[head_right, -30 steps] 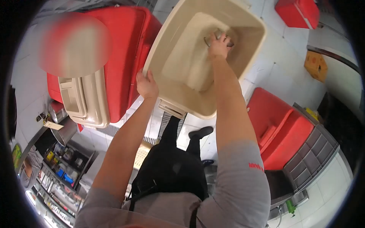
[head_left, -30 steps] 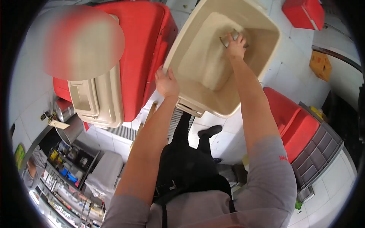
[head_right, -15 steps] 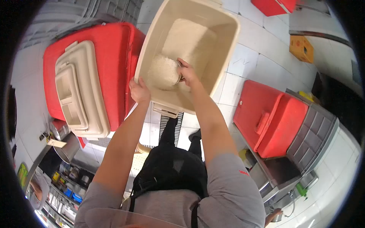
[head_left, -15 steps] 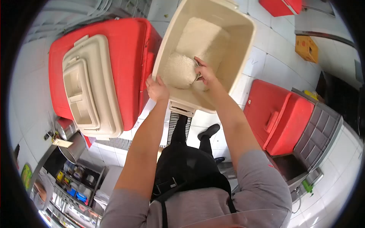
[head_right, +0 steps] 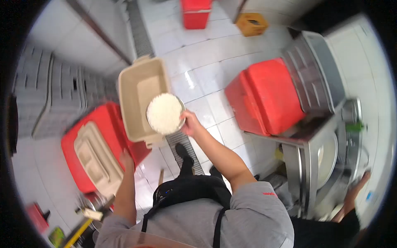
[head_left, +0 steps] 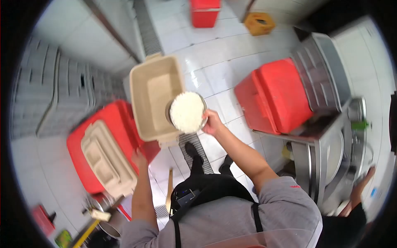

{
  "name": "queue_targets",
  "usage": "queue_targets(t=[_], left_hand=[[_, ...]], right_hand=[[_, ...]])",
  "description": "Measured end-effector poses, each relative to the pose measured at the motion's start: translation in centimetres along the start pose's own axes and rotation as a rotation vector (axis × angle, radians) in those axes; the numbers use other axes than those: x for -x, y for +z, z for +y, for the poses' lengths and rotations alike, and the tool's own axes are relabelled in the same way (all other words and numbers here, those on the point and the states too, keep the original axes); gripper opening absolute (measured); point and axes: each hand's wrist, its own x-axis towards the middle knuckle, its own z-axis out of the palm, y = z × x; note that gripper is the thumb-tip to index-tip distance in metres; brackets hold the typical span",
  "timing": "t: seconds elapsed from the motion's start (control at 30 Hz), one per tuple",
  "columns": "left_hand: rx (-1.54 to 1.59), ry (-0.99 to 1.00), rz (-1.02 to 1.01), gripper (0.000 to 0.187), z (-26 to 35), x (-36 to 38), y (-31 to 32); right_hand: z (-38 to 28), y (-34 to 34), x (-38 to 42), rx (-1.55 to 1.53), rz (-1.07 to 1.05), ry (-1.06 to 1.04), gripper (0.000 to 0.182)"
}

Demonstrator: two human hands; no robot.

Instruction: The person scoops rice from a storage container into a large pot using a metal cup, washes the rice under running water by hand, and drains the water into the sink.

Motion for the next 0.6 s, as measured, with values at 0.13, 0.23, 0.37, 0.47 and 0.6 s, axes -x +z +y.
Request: queue_targets(t=[0.13, 0.23, 0.37, 0.47, 0.6], left_hand=[[-0.521, 0.029, 0.258, 0.055, -11.6, 1.4, -0.1], [-0.745, -0.035, -0.010, 0.046, -10.6, 4.9, -2.7], [-0.756, 0.013, 0.012, 0.049, -8.0, 9.5, -1.2], [-0.692, 0.060, 0.017, 0.051, -4.7, 11.5, 0.9], [-0.593, 0.104, 0.010, 0.054, -0.9, 13.3, 3.3]], right_hand=[[-6.2, 0.8, 15.2, -0.142, 0.049, -0.278, 0.064], [-10.5, -0.9, 27.6, -0.169, 0.153, -0.544, 0.062], [-15.8, -3.3, 43.5, -0.084, 0.452, -0.961, 0.065], [-20.1, -5.5, 53.3, -0.250, 0.795, -1.224, 0.063], [-26.7, -13.4, 63.4, 0.140, 1.329, -1.418, 0.069]])
